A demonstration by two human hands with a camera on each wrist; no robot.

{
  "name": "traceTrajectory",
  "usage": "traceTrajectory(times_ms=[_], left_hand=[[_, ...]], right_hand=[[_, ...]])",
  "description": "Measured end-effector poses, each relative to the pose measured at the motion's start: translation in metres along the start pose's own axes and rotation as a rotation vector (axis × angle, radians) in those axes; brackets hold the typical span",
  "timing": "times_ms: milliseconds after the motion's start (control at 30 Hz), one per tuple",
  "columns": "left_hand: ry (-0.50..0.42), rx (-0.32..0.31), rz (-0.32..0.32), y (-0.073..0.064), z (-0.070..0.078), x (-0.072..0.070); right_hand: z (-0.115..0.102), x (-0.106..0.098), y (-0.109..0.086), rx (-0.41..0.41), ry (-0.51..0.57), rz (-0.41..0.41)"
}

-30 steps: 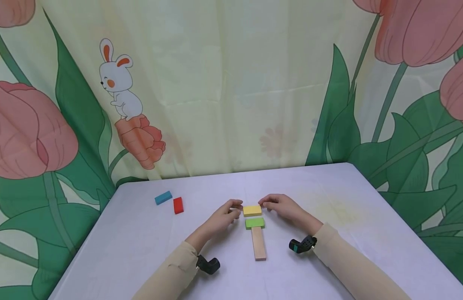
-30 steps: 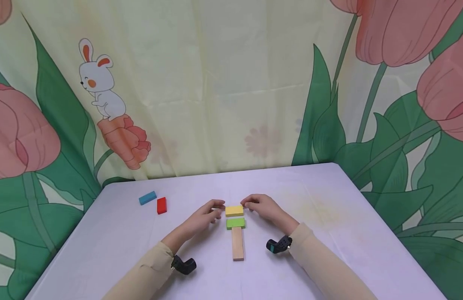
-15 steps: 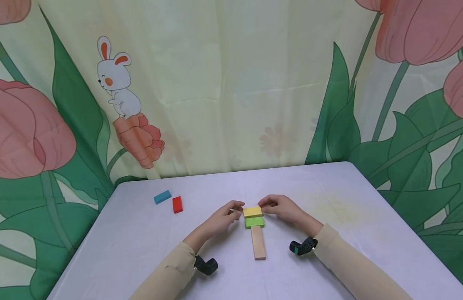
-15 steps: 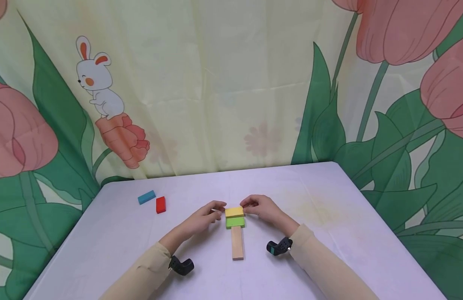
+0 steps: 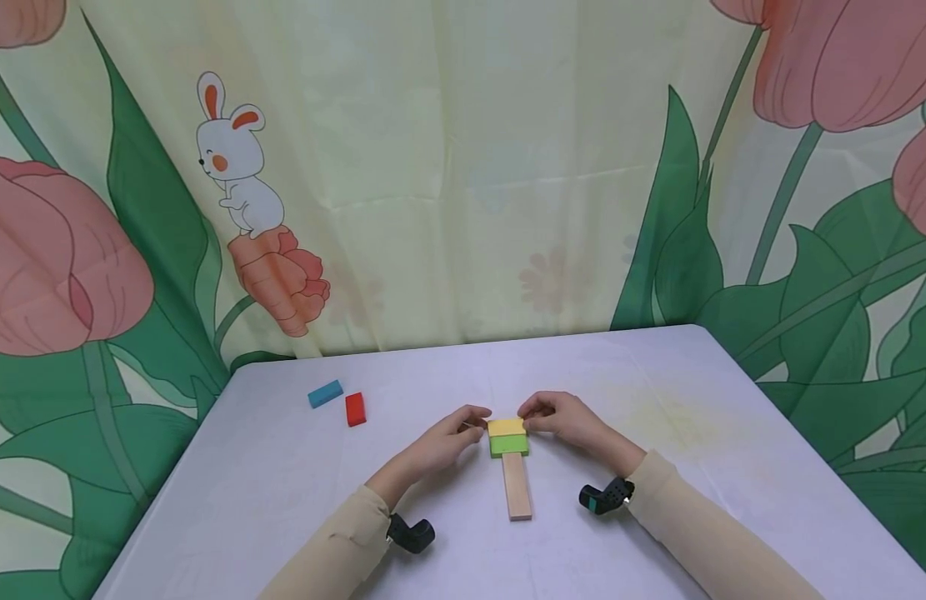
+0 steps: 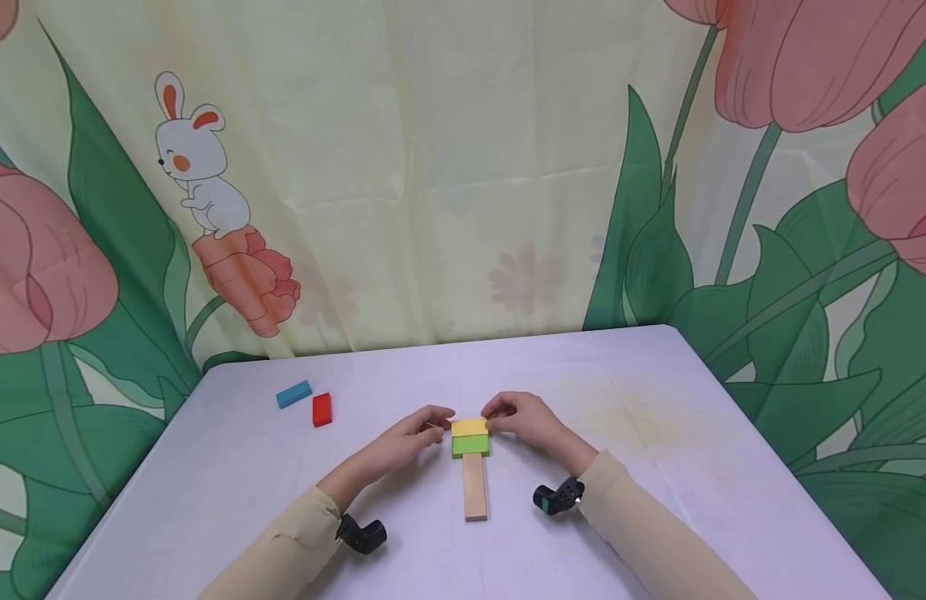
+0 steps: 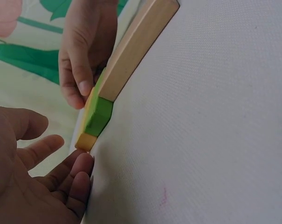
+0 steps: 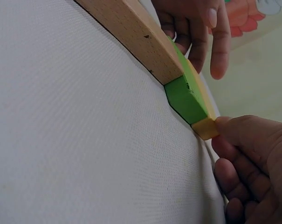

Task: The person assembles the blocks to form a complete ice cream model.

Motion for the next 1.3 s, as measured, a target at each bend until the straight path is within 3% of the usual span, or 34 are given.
traceTrajectory(times_ms=[400,700,933,1133,1300], left_hand=[[-0.02,0.018,0.008,-0.005,-0.003,0.0],[-0.027,0.008,0.021,-0.012,-0.006,-0.005],[-0.023,-0.027,0.073,-0.025,-0.01,-0.029],[-0.017,-0.052,0.168,-0.033,-0.014,-0.055],[0.041,-0.111,0.263,-0.041,-0.025,-0.075]], right_hand=[[-0.004,0.003,-0.007,-0.026,-0.08,0.026],[-0.018,0.01,-0.033,-0.037,-0.216,0.13],[-0.027,0.019,-0.052,-0.085,-0.343,0.175],[-0.03,0.023,-0.061,-0.074,-0.39,0.17],[-0.029,0.026,-0.065,-0.062,-0.421,0.158]])
Point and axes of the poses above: each hand's wrist, its own y-axis towards the middle knuckle, its own x-axis out of the palm, z = x × y, the point moved 5 cm from there along y, towards the middle knuckle, and after that the axes turned 13 degrees about x, right-handed, at the moved point
